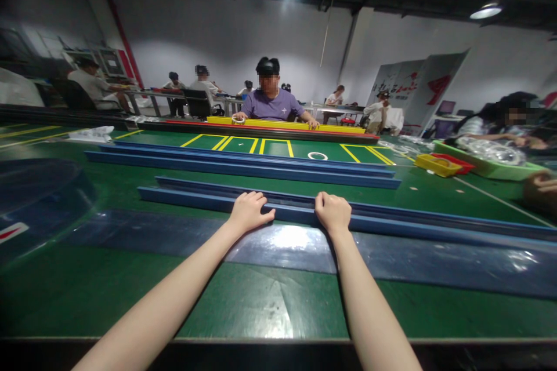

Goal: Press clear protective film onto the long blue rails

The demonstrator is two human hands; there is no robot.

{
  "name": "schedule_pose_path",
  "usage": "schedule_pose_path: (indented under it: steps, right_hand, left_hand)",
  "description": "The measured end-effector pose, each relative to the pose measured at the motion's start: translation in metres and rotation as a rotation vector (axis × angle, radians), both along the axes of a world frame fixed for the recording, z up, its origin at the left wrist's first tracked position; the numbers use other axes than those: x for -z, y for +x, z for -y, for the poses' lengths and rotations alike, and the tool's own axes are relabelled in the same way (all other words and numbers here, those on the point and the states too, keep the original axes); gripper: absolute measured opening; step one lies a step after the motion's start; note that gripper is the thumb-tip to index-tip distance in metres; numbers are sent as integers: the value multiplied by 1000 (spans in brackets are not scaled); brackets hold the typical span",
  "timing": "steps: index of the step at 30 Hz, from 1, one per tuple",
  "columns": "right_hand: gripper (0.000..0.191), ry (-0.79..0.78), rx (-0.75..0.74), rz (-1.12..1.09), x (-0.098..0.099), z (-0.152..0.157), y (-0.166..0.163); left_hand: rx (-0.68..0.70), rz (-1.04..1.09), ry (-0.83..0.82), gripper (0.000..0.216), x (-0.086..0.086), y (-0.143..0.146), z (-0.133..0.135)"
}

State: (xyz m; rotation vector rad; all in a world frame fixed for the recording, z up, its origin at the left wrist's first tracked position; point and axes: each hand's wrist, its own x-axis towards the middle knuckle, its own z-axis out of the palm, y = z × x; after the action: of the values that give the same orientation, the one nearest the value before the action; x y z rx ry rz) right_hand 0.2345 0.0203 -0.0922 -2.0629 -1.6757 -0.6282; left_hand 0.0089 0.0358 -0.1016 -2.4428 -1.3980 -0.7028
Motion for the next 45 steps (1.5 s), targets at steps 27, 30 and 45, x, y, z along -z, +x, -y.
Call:
schedule_pose_path:
  steps: [27, 30, 45]
  right_hand:
    - [36, -8, -9, 2, 0, 0, 1]
    - [36, -15, -9, 4, 0, 0, 1]
    - [36, -23, -7, 5, 0, 0, 1]
  left_hand:
    - [-5, -7, -10, 34, 0, 0, -1]
    - [-5, -8, -15, 33, -1, 0, 0]
    - [5, 12, -13, 32, 0, 0, -1]
